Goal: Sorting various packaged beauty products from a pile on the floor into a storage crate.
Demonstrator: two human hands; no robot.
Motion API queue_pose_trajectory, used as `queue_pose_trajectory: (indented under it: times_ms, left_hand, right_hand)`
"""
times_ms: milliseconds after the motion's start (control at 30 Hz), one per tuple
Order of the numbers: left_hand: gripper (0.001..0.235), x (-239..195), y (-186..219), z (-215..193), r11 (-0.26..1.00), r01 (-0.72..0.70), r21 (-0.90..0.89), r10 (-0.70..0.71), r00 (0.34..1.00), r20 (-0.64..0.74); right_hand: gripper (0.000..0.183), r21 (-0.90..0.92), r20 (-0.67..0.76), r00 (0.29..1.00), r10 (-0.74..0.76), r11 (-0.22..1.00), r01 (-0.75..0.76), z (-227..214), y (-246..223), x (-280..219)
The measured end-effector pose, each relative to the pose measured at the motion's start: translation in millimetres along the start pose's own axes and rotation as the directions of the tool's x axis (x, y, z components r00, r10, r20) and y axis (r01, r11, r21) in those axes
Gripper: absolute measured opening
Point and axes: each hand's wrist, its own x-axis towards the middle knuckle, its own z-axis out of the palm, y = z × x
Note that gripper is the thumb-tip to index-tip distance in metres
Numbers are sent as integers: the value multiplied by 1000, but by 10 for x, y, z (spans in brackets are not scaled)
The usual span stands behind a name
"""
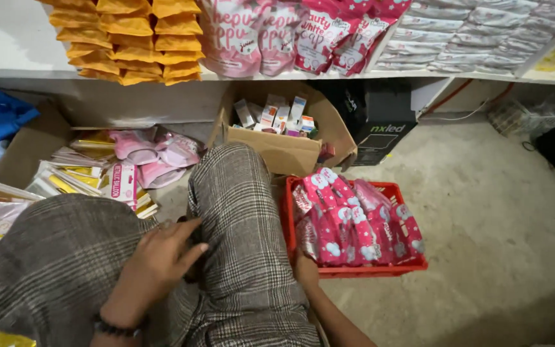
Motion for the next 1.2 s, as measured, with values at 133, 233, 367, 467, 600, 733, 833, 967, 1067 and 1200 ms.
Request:
queue_pose_trajectory:
  times_ms: [133, 233, 367, 467, 600, 733, 833, 967, 1067, 1200]
  left_hand:
    - [52, -155, 134, -100, 985, -153, -84, 136, 975, -177]
    - [49, -176, 98, -126, 977, -153, -149, 129, 978, -161]
    - [45, -141, 101, -114, 937, -30, -348, -21, 990, -141]
    - [42, -109, 36, 48, 944, -28, -328, -20, 989, -144]
    - [39, -193, 122, 177, 994, -57, -97, 40, 985, -168]
    - [49, -295, 244, 255, 997, -52, -64, 44, 992, -121]
    - [44, -491, 254, 300, 985, -102, -141, 75, 981, -182]
    - [52, -872, 163, 312, 852, 118, -510, -82, 992, 93]
    - [48, -1179, -75, 480, 826, 214, -522, -162, 976, 144]
    - [47, -1728, -96, 415, 744, 265, -613, -430, 893, -136]
  right_hand:
    - [33, 71, 6, 999, -44, 997, 44, 242, -36, 268]
    - [38, 203, 37, 995, -91, 976, 82, -347, -571, 116]
    - [44, 222, 133, 983, -125, 970, 94, -447, -701, 198]
    - [41, 194, 143, 971, -192, 967, 163, 0, -597, 604]
    - [44, 261, 121, 981, -154, 958, 118, -369, -891, 333]
    - [48, 341, 72, 993, -89, 938, 59, -545, -887, 187]
    - [52, 403, 57, 996, -67, 915, 38, -585, -819, 95]
    - [57, 481, 68, 997, -38, 877, 0, -458, -555, -26]
    - [61, 537, 71, 997, -19, 844, -22, -519, -393, 66]
    - [66, 571, 200, 970, -138, 821, -1, -1220, -486, 45]
